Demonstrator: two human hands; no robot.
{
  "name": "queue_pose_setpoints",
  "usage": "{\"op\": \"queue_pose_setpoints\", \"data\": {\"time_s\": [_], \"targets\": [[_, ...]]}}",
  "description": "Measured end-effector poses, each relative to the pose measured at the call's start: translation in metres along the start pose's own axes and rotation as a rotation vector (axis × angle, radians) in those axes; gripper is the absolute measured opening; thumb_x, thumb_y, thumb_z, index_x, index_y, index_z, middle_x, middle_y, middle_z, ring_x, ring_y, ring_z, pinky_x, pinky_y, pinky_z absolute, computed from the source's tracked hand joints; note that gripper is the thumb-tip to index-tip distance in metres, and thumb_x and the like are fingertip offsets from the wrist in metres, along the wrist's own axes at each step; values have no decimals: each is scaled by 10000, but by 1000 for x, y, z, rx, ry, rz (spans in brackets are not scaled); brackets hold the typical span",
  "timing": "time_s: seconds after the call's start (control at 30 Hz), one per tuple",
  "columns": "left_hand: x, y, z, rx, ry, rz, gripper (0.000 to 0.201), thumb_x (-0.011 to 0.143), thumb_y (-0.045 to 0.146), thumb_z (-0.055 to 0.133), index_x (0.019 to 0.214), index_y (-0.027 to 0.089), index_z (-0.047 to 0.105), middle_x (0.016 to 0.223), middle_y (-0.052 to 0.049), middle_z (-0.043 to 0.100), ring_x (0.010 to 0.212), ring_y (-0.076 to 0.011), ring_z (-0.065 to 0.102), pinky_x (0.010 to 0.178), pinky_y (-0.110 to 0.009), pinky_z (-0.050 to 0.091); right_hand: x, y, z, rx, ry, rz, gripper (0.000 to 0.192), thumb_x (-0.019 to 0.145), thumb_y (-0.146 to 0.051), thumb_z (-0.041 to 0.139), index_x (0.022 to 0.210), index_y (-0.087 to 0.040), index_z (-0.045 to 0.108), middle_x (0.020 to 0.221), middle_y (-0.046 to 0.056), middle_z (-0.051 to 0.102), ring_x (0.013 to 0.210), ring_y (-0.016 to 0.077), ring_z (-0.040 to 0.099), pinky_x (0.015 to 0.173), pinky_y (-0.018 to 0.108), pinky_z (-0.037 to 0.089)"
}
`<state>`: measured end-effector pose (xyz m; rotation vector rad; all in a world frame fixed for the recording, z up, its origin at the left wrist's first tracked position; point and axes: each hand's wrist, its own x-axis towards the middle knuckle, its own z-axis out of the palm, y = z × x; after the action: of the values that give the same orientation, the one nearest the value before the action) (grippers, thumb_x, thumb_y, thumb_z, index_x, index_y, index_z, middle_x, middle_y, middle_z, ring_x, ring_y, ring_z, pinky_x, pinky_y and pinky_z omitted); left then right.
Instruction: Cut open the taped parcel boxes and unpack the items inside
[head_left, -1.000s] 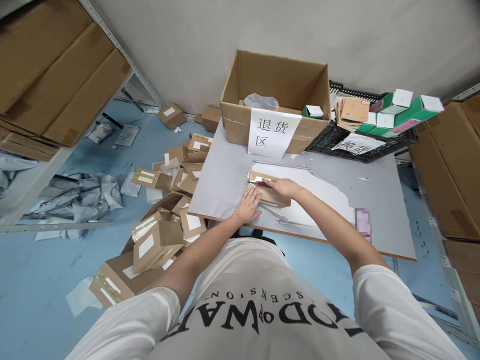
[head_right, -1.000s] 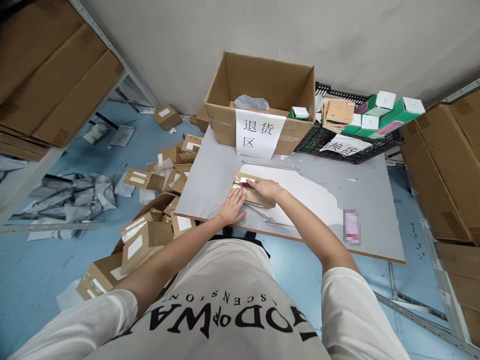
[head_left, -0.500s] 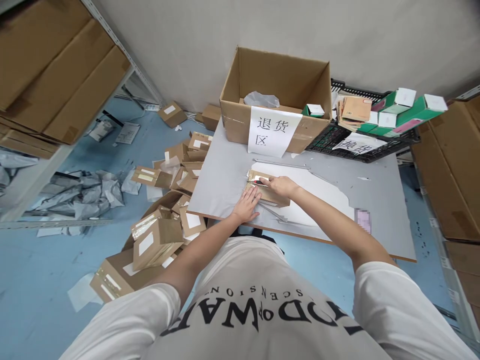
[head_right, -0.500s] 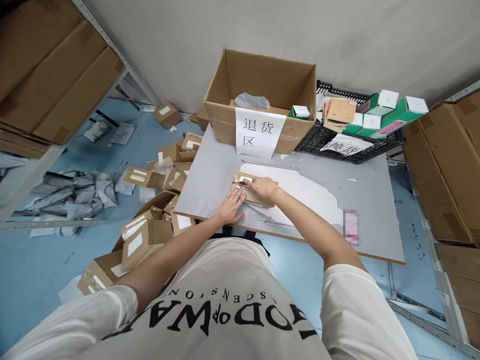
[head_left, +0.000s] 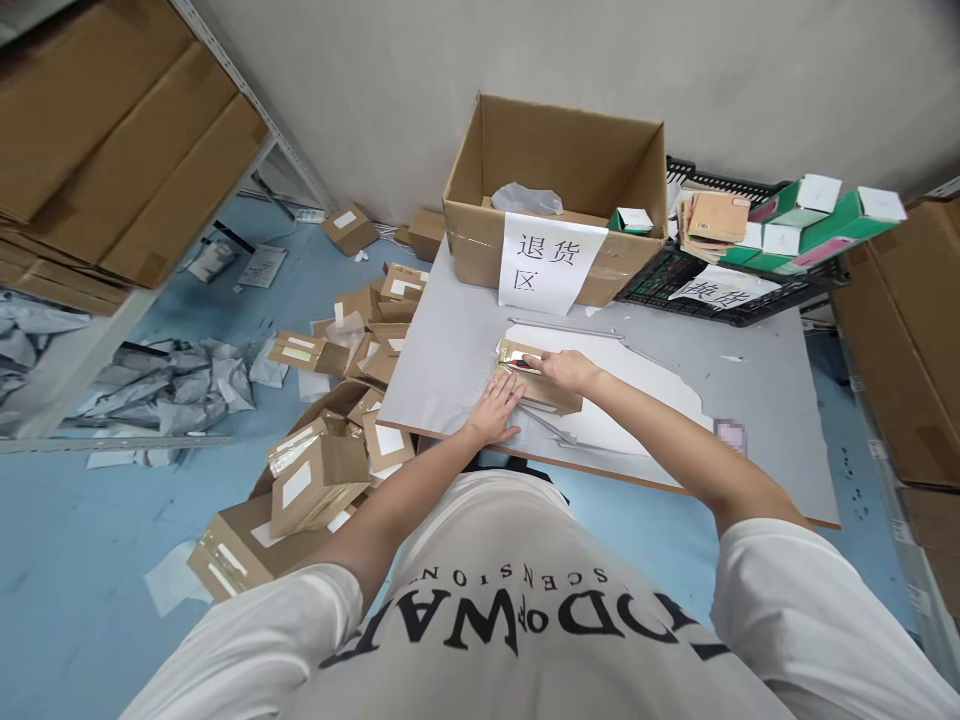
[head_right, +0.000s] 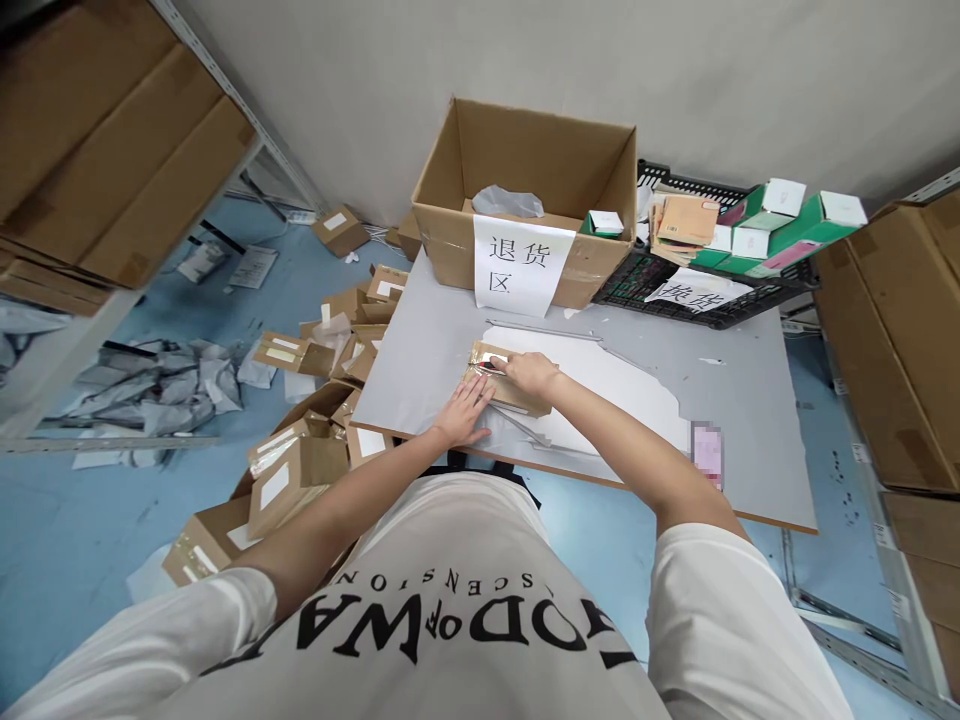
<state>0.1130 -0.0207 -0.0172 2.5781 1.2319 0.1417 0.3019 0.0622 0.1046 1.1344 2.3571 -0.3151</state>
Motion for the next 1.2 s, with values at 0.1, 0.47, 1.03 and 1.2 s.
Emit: {"op": "queue_pose_setpoints", "data": {"time_s": [0.1, 0.47, 1.03, 1.2], "targets": [[0, 0, 0, 0, -4, 1, 956, 719, 493, 640, 1467, 112, 183, 1553, -193, 88, 1436, -321, 24, 1141, -489, 105, -1, -2, -1, -5, -4, 7, 521, 931, -194, 332, 1441, -275, 263, 1169, 166, 616, 939, 267, 654, 725, 325, 456], [-1, 2, -3, 17, -5, 8, 958, 712, 516, 640, 1466, 109, 211, 1549, -200, 99, 1431, -342, 58, 1129, -501, 136, -6, -2, -5, -5, -18, 23, 477, 928, -214, 364, 1403, -248, 349, 1126, 167, 647, 927, 258, 658, 703, 318, 454], [0, 6, -8, 75, -74, -30, 961, 738, 543, 596, 1484, 113, 166, 1555, -182, 93, 1437, -316, 29, 1148, -460, 107, -94, 70, 45, 4, -115, 84, 550, 878, -171, 427, 1413, -273, 357, 1054, 130, 662, 846, 265, 642, 620, 297, 378], [0, 8, -9, 82, -81, -34, 980, 732, 570, 590, 1486, 115, 159, 1555, -180, 95, 1435, -325, 51, 1148, -461, 112, -116, 79, 53, 12, -84, 115, 525, 896, -191, 412, 1409, -292, 365, 1022, 124, 667, 798, 248, 641, 590, 283, 349]]}}
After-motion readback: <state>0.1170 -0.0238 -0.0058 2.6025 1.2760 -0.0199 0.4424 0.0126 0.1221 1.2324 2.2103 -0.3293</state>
